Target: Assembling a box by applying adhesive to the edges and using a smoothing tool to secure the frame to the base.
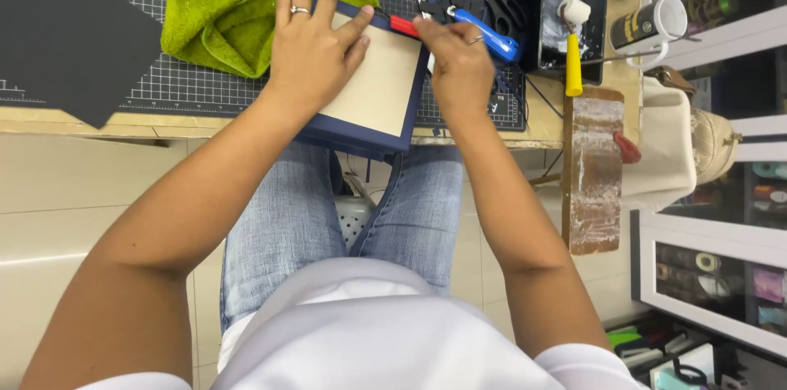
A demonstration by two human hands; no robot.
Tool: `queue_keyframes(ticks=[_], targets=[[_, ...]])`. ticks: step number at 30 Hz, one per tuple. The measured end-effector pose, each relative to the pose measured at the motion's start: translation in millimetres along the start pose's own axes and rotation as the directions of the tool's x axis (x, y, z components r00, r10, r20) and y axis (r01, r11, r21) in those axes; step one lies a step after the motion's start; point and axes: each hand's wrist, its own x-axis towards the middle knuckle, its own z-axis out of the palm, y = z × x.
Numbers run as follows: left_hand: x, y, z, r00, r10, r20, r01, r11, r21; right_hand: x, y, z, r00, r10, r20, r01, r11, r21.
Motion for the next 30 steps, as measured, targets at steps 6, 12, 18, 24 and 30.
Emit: queue_keyframes(ticks=[6,12,18,24,30], targets=[[1,1,-3,1.000,-0.001,-0.011,0.001,1.000,-0.018,-19,-15,-28,0.986,-0.098,0.139,0.116,0.984,-0.132],[-3,-1,-1,1.000,-0.024,-0.014,0.024,1.000,-0.007,5,-11,-5,0.994,-0.107,0.003,0.107,0.994,0.008],[-1,2,-5,0.999,-0.034,-0.011,0.033,0.997,-0.063,-7,-29,-11,0.985,-0.100,0.143,0.127,0.973,-0.191],[-2,4,-8,0.996,-0.037,-0.079,0.032,0.997,-0.068,14,-26,4,0.994,-0.104,0.023,0.104,0.995,0.001],[6,6,-13,0.967,-0.159,0.199,0.179,0.980,-0.085,-3,-29,25,0.990,-0.072,0.117,0.100,0.963,-0.249]])
